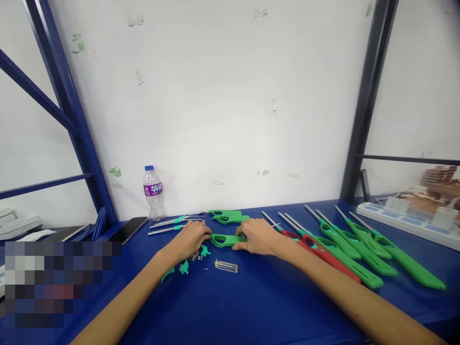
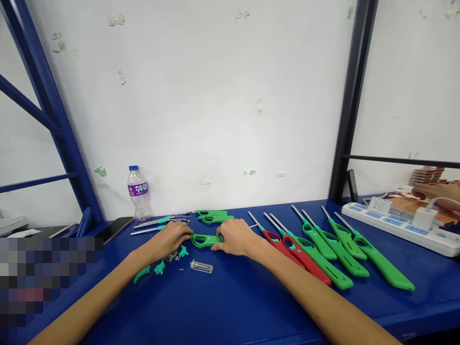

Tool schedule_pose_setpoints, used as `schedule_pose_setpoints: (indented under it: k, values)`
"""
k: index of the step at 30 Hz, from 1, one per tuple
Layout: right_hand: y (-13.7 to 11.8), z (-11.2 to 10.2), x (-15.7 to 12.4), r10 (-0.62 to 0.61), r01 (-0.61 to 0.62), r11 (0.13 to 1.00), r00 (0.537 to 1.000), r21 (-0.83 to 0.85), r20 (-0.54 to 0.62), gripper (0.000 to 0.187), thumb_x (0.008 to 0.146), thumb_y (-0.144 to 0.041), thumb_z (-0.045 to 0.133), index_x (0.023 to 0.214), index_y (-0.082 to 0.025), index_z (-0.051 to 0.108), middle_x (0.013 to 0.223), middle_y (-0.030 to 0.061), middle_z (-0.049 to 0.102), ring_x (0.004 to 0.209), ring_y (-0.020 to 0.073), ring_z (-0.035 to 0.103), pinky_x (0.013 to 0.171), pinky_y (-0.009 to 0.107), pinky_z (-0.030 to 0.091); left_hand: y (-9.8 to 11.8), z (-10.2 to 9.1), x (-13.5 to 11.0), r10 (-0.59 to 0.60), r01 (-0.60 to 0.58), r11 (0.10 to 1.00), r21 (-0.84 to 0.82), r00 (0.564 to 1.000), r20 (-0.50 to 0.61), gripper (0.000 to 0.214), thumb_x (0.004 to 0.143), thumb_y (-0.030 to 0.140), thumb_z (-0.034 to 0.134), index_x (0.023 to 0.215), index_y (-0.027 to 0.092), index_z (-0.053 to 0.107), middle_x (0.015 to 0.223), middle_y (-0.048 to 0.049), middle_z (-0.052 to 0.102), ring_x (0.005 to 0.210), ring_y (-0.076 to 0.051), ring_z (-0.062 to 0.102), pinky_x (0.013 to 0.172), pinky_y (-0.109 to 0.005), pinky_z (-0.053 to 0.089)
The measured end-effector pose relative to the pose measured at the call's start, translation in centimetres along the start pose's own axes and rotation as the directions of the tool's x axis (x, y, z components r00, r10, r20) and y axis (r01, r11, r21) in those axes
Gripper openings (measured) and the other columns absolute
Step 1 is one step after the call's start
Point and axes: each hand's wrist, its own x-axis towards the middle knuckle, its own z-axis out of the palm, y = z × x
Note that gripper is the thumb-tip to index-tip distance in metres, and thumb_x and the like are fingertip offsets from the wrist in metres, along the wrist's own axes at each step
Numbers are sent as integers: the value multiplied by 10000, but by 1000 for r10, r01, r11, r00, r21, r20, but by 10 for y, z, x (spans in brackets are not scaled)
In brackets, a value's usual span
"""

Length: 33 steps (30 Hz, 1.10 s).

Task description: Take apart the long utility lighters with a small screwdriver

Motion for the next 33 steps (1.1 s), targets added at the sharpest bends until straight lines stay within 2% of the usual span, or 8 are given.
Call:
schedule_pose_setpoints:
  k: [9, 14, 17, 19, 21, 24, 30, 33]
  values:
    - [12, 4, 5, 91, -91, 995, 996, -45, -5, 377, 897, -505, 708, 1150, -229, 750, 1060, 117, 786, 990, 317, 734, 775, 333, 480, 3, 3, -3, -18, 16, 998, -55, 999, -48, 360, 1026, 285, 529, 1372, 219, 603, 1290, -86, 704, 1197, -256, 645, 1018, -378, 470]
    - [15, -1, 5, 122, -123, 992, 992, -27, -44, 382, 904, -438, 722, 1209, -209, 708, 1169, 137, 744, 1025, 319, 708, 768, 324, 450, 8, -2, -3, -16, 14, 1000, -25, 996, -86, 302, 1049, 298, 447, 1226, 223, 681, 1201, -85, 719, 1153, -272, 644, 1016, -421, 455]
    - [11, -10, 2, 68, -67, 997, 998, 31, -15, 296, 920, -489, 690, 1081, -246, 745, 1025, 66, 772, 920, 252, 712, 693, 280, 415, 6, -3, -2, -13, 13, 1000, 0, 996, -86, 307, 1046, 269, 425, 1121, 214, 717, 1100, -86, 737, 1076, -273, 662, 979, -427, 459]
    - [5, -15, -2, -14, 8, 994, 998, 110, 55, 361, 911, -602, 653, 946, -259, 761, 838, 11, 763, 769, 191, 692, 627, 255, 388, 3, -3, -2, -17, 18, 1000, 15, 996, -92, 311, 1044, 258, 418, 1099, 208, 720, 1080, -93, 739, 1070, -273, 659, 984, -427, 451]
    - [-2, -18, -5, -133, 96, 968, 979, 231, 153, 467, 864, -691, 651, 830, -238, 757, 700, -16, 718, 639, 145, 632, 576, 243, 362, -1, -1, -2, -23, 26, 999, 26, 994, -103, 309, 1044, 256, 417, 1087, 208, 719, 1076, -95, 740, 1066, -266, 659, 990, -416, 445]
    - [-14, -18, -11, -272, 177, 916, 933, 361, 234, 470, 840, -654, 695, 726, -200, 732, 618, -25, 660, 565, 116, 557, 541, 240, 331, -8, 0, -2, -29, 33, 999, 37, 993, -114, 300, 1045, 263, 421, 1066, 217, 717, 1059, -87, 744, 1043, -252, 666, 973, -390, 447]
    - [-32, -8, -15, -308, 242, 917, 934, 317, 178, 451, 953, -423, 606, 572, -182, 634, 515, -35, 571, 482, 101, 461, 537, 258, 294, -13, 3, -3, -25, 31, 998, 48, 992, -120, 287, 1041, 259, 431, 1048, 227, 715, 1040, -77, 751, 1024, -246, 671, 934, -365, 446]
    - [-38, -1, -14, -282, 245, 922, 955, 299, 88, 421, 977, -417, 581, 637, -183, 665, 577, -19, 633, 522, 112, 512, 564, 262, 296, -11, 4, -3, -20, 27, 998, 52, 993, -119, 282, 1036, 250, 440, 1048, 223, 720, 1034, -81, 752, 1017, -247, 674, 933, -365, 442]
